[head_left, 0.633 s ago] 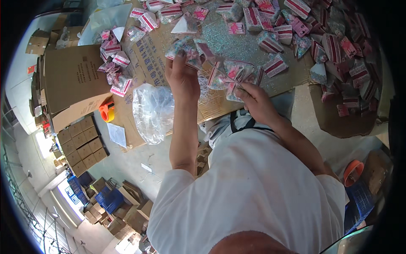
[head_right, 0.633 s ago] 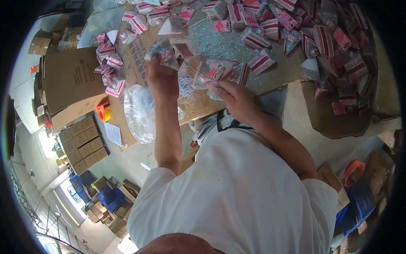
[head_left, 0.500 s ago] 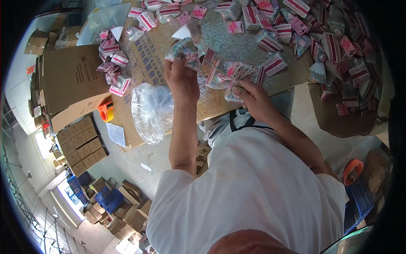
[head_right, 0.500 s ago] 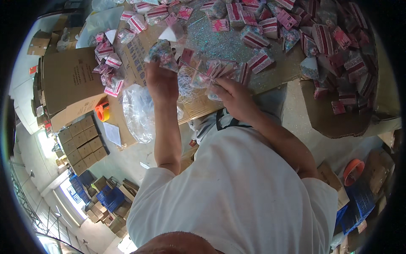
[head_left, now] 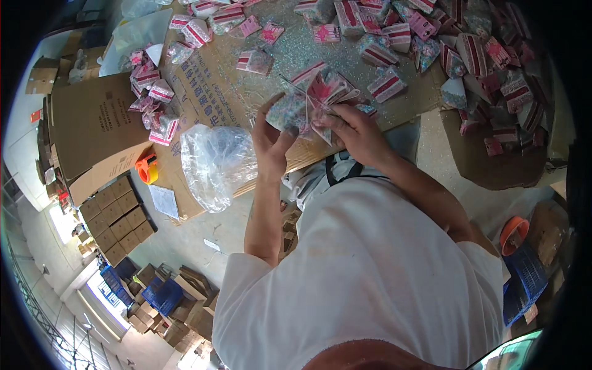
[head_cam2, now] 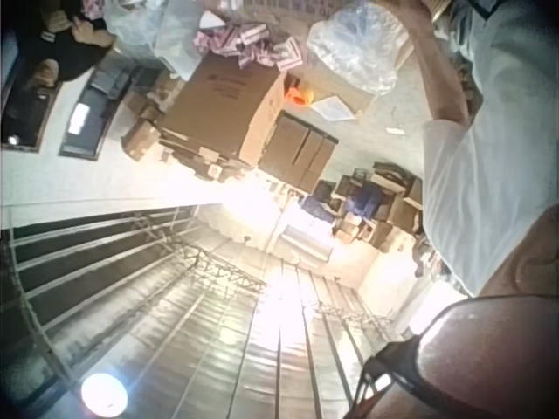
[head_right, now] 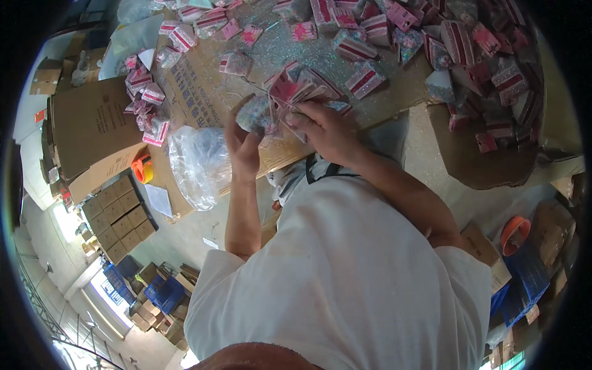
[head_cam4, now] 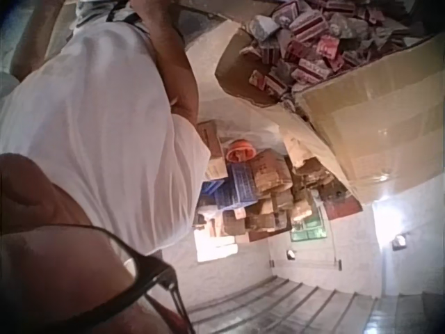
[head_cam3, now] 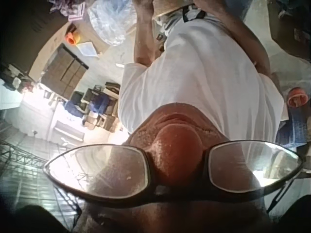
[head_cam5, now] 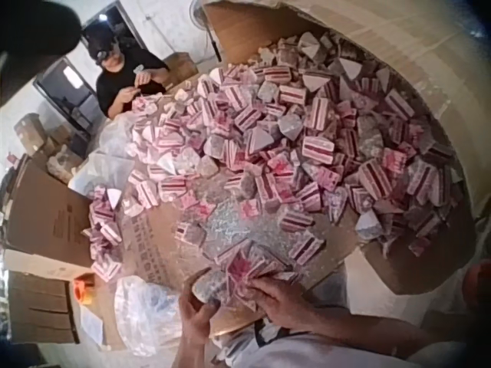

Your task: Packing small packaged items into plastic bags and large cardboard boxes in a manufacturing environment.

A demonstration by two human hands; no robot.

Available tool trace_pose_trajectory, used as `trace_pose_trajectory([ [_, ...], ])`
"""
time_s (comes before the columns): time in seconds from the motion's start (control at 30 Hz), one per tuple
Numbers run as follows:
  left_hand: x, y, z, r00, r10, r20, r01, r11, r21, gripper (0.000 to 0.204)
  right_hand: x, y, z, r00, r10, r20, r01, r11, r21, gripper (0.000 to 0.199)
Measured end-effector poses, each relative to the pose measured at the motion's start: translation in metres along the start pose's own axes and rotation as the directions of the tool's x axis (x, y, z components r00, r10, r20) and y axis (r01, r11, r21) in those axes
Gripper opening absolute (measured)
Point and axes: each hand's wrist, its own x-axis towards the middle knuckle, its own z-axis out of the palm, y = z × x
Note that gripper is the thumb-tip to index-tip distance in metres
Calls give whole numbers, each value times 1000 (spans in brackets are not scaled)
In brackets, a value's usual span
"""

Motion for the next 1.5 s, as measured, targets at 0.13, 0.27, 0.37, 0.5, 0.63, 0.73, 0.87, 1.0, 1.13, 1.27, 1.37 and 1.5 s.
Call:
trace_pose_trajectory([
  [0.13,-15,-5,-18,993,-120,-7,119,968,221,62,-8,3,1,989,-151,-2,150,985,-87,27],
  [0.27,-20,1,-28,999,-22,-42,40,857,513,57,-9,26,-3,982,-184,-30,179,976,-127,27],
  [0.37,2,7,-56,985,139,-99,-26,695,719,57,-4,36,-1,874,-485,-28,450,830,-330,24],
  [0.5,103,14,-45,843,534,67,-251,280,927,71,-18,20,-7,999,-20,-51,10,981,-194,20],
  [0.63,143,-14,-72,983,184,17,-75,309,948,74,-11,13,-11,991,-122,-57,105,964,-244,21],
  [0.73,147,-21,-78,981,190,48,-119,383,916,69,-12,11,-7,977,-162,-139,125,962,-242,21],
  [0.87,156,-26,-72,912,342,226,-348,354,868,55,-5,10,-15,977,-166,-137,131,963,-234,22],
  [1.0,155,-18,-76,907,282,312,-393,304,868,51,1,8,-21,983,-150,-110,123,968,-217,21],
  [1.13,134,-23,-83,985,-163,53,168,982,-87,61,12,1,-15,977,-188,-100,157,954,-256,21],
  [1.27,96,-8,-50,976,-161,149,217,802,-556,74,5,-11,-18,997,-41,-58,30,983,-181,23],
  [1.37,71,0,-43,981,-81,176,171,787,-593,74,0,-13,-22,999,-25,-23,20,980,-196,24],
  [1.5,57,16,-45,977,-38,211,121,910,-398,73,4,-17,-19,995,-87,42,95,962,-255,25],
])
